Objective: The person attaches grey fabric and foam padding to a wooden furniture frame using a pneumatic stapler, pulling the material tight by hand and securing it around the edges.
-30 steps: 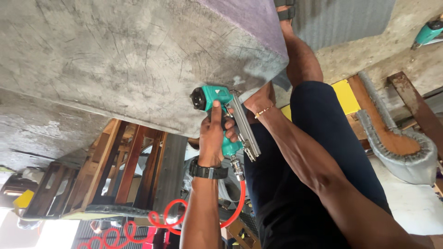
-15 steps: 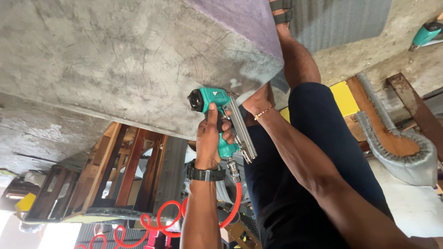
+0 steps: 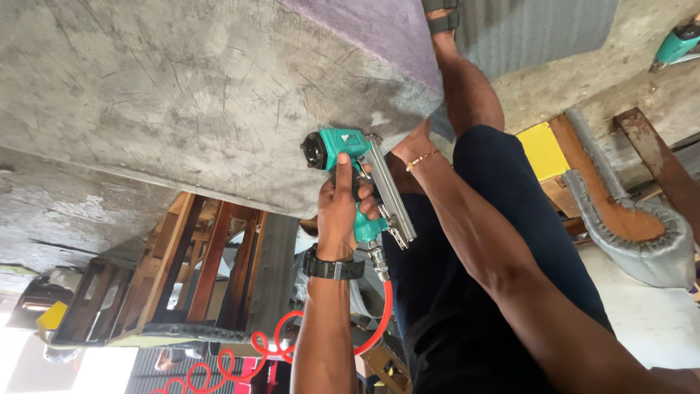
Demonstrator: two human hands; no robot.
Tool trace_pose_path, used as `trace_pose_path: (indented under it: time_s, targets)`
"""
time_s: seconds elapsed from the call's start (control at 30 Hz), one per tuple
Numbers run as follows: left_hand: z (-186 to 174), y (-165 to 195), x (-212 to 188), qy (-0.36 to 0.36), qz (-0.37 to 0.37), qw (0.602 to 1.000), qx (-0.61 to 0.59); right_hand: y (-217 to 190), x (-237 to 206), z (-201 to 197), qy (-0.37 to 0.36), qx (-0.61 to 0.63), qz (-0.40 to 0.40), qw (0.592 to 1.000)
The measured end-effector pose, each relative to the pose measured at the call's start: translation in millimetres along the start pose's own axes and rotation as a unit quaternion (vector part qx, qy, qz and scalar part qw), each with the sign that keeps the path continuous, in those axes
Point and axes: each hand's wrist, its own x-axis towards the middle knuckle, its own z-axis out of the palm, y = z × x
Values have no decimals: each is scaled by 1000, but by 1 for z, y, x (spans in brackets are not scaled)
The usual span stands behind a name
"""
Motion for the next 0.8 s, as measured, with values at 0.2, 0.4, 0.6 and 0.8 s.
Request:
trace_pose_path:
  time_s: [0.2, 0.4, 0.6, 0.8]
  targets:
    - [3, 6, 1, 24, -14, 1000, 5, 2, 3, -1, -22, -40, -35, 998]
    - [4, 7, 2, 27, -34, 999, -3, 4, 2, -2, -25, 9, -33, 999]
    - [2, 7, 3, 14, -25, 1000, -2, 5, 5, -4, -36, -13, -45, 998]
    - [-30, 1, -8, -24, 7, 1000, 15, -6, -4, -11, -142, -259, -191, 936]
